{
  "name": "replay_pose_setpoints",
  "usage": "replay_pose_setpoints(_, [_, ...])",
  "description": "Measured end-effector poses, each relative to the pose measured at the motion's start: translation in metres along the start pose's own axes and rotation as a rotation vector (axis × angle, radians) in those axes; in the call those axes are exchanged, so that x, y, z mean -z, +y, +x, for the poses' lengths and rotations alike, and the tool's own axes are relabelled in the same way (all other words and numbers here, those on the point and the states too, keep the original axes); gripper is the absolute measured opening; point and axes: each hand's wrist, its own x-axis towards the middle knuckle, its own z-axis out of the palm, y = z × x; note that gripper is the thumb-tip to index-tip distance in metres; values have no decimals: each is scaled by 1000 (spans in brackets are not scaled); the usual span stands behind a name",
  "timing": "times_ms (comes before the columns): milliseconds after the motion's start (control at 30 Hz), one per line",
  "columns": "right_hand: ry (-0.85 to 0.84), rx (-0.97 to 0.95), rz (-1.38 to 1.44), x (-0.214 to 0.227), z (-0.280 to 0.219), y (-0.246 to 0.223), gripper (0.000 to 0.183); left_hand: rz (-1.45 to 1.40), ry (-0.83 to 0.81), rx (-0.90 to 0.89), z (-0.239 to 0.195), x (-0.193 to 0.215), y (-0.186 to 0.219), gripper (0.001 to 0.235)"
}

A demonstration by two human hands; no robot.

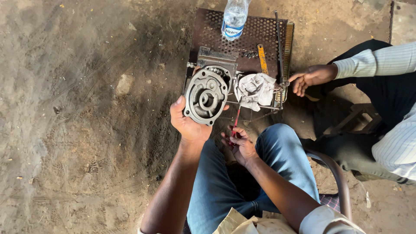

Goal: The person disassembles a circular metal engine part using a red screwdriver to remove screws and separate the cover. They then use the screwdriver to scrape and clean the interior surfaces of the part while holding it in their lap.

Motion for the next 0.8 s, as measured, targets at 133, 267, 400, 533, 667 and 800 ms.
replay_pose_setpoints(133, [33, -34, -41, 5, -8, 4, 34, -8, -11, 27, -1, -2, -1, 76])
replay_pose_setpoints(267, [142, -179, -14, 0, -23, 2, 34, 28, -27, 20, -2, -10, 0, 79])
replay_pose_setpoints(400, [-39, -158, -25, -18, -58, -23, 53, 13, -39, 32, -3, -10, 3, 80])
replay_pose_setpoints(533, [-194, -97, -140, -36, -91, -63, 66, -42, -50, 49, -1, -6, 1, 80])
replay_pose_setpoints(667, [-105, 283, -524, -53, -105, -79, 31, -53, -68, 55, -1, -6, 0, 80])
replay_pose_setpoints(800, [109, 490, -996, -60, -108, -113, 26, -108, -119, 57, -3, -10, 1, 78])
